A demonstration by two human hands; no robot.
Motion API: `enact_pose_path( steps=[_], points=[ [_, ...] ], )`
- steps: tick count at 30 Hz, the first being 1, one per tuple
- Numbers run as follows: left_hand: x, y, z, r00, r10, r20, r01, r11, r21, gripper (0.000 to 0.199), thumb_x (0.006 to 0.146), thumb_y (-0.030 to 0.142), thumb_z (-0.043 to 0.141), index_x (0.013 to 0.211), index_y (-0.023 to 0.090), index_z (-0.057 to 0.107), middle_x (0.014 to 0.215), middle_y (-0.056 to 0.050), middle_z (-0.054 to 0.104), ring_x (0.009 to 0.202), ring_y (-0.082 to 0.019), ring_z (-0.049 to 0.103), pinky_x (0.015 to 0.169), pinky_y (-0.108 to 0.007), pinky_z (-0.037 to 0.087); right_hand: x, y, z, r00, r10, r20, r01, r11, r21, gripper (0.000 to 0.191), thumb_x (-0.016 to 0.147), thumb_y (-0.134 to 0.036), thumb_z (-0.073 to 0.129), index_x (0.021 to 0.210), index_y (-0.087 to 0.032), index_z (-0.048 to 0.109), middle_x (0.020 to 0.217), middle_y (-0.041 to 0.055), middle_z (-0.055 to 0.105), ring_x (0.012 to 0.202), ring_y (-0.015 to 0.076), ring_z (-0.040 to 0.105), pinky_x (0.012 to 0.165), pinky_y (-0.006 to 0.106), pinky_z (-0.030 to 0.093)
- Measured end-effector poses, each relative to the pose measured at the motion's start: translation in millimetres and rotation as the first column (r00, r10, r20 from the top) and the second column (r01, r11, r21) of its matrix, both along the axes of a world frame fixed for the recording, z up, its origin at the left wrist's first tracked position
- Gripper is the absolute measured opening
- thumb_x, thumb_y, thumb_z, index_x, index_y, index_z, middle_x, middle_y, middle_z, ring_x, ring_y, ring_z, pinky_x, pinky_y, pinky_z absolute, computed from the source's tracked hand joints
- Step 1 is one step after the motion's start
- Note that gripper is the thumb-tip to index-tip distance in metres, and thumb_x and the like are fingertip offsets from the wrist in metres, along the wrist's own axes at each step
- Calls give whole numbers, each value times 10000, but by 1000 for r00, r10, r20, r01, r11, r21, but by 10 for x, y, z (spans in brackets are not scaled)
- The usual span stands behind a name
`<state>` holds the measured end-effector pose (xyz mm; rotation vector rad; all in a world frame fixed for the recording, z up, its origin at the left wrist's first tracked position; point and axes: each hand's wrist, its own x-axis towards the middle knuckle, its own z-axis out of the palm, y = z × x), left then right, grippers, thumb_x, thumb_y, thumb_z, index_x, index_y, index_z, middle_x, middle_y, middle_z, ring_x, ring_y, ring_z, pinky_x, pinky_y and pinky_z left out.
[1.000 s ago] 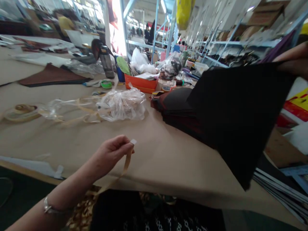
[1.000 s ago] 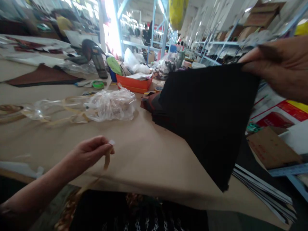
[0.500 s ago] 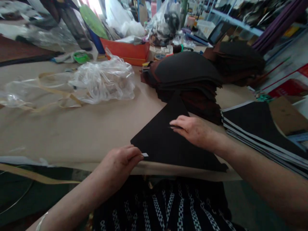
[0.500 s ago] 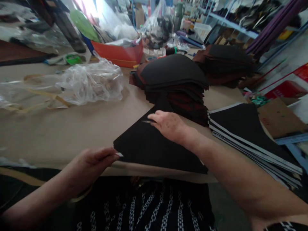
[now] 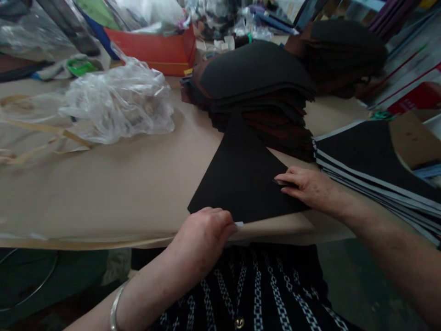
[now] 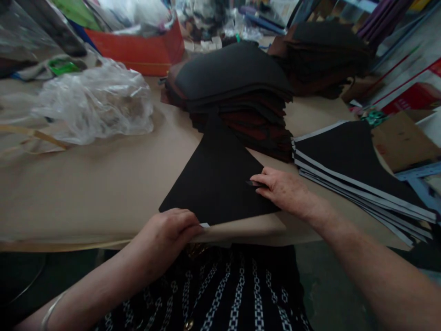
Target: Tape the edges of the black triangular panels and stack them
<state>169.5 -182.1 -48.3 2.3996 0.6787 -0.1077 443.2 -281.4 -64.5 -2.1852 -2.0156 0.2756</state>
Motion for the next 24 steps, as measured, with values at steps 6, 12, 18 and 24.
enact_pose_path(
  steps=[6,12,18,24],
  points=[
    [194,-121,103,980,170,-99,-196,896,-399,205,798,302,545,627,189,553,519,52,490,489,-104,421,462,-227,300,-563,-169,206,649,-162,-744,75,986,-149,179,838,-322,579,944,-209,669,865,20,636,773,141,587,673,243,456],
    [217,-150,58,973,211,-97,-231,840,-491,173,773,293,526,631,194,532,515,50,501,484,-107,434,451,-215,305,-920,-211,31,294,-315,-902,58,948,-313,126,786,-294,626,802,-173,600,677,-33,516,588,79,435,533,206,348],
    [199,-120,11,977,173,-123,-211,854,-475,324,788,445,464,575,202,485,516,44,402,488,-114,361,439,-218,273,-917,-224,5,302,-299,-905,89,954,-286,94,782,-210,557,704,-165,529,603,-53,445,545,67,362,495,202,287],
    [-50,127,-122,975,93,-200,-165,910,-379,410,763,567,443,588,213,555,524,25,496,497,-131,451,479,-217,338,-329,-540,149,480,-384,-788,306,916,-259,90,751,-206,538,674,-165,519,621,-40,457,585,79,396,554,209,319]
  ],
)
